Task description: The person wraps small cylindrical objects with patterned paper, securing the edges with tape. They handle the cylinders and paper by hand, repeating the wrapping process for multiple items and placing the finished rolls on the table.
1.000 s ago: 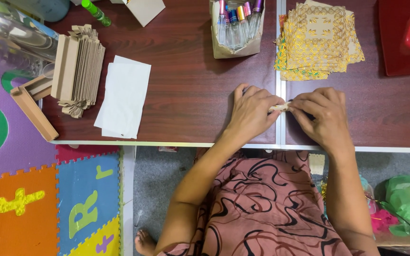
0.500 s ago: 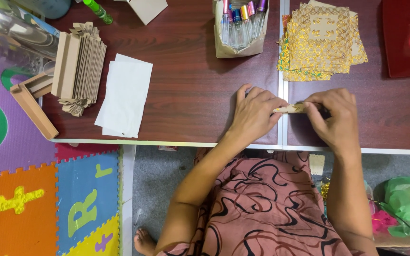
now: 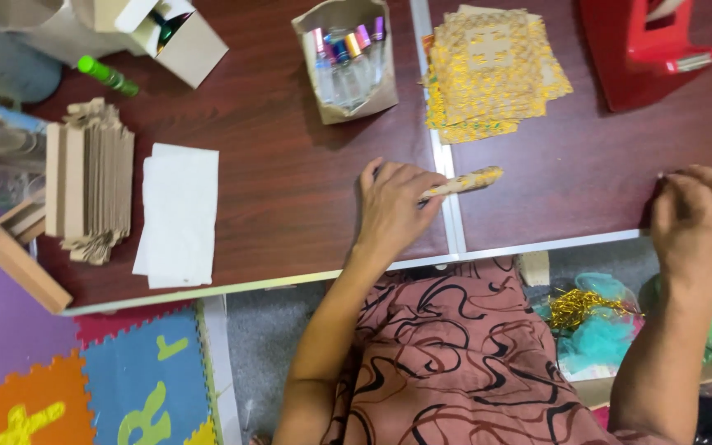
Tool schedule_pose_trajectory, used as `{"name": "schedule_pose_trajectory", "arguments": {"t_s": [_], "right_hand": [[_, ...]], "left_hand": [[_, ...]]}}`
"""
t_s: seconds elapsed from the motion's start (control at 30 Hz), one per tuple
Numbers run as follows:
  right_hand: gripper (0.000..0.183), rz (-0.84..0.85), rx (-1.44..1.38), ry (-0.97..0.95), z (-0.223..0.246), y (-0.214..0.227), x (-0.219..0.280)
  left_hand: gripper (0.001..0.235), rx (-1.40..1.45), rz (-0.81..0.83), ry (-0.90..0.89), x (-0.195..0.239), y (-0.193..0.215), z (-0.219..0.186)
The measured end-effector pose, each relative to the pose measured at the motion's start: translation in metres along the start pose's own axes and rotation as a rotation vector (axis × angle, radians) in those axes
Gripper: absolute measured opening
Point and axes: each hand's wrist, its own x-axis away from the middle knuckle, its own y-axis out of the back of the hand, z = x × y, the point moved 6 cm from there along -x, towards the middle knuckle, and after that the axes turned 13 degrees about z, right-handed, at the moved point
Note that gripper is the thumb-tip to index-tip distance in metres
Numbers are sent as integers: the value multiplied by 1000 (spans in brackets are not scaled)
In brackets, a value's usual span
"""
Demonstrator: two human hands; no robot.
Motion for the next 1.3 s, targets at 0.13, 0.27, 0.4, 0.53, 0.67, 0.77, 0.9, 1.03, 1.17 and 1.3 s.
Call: {"name": "schedule_pose_trajectory", "arguments": {"t_s": [0.13, 0.27, 0.4, 0.53, 0.67, 0.77, 0.9, 1.03, 1.17, 1.3], "right_hand": [[11, -8, 126, 15, 2, 9, 8], [17, 149, 5, -26, 1, 11, 11], [39, 318, -305, -82, -3, 16, 9], [34, 278, -359, -86, -12, 16, 11], [15, -85, -13, 13, -15, 26, 20], [17, -84, 192, 39, -9, 22, 23], [19, 22, 115, 26, -10, 16, 24], [10, 132, 5, 71, -4, 27, 17], [30, 296, -266, -54, -17, 21, 20], [15, 61, -535, -193, -35, 25, 32]], "left_hand": [[16, -2, -18, -30, -2, 0, -1], [15, 11, -19, -27, -1, 5, -3], [17, 17, -15, -20, -1, 3, 0], [17, 21, 1, -11, -1, 4, 0], [16, 22, -1, -13, -1, 5, 0], [17, 14, 2, -5, 0, 2, 1], [18, 12, -5, -5, 0, 3, 1], [18, 24, 13, 1, -1, 4, 0], [17, 29, 13, -2, -1, 4, 0], [17, 37, 6, -4, 1, 5, -1]]}}
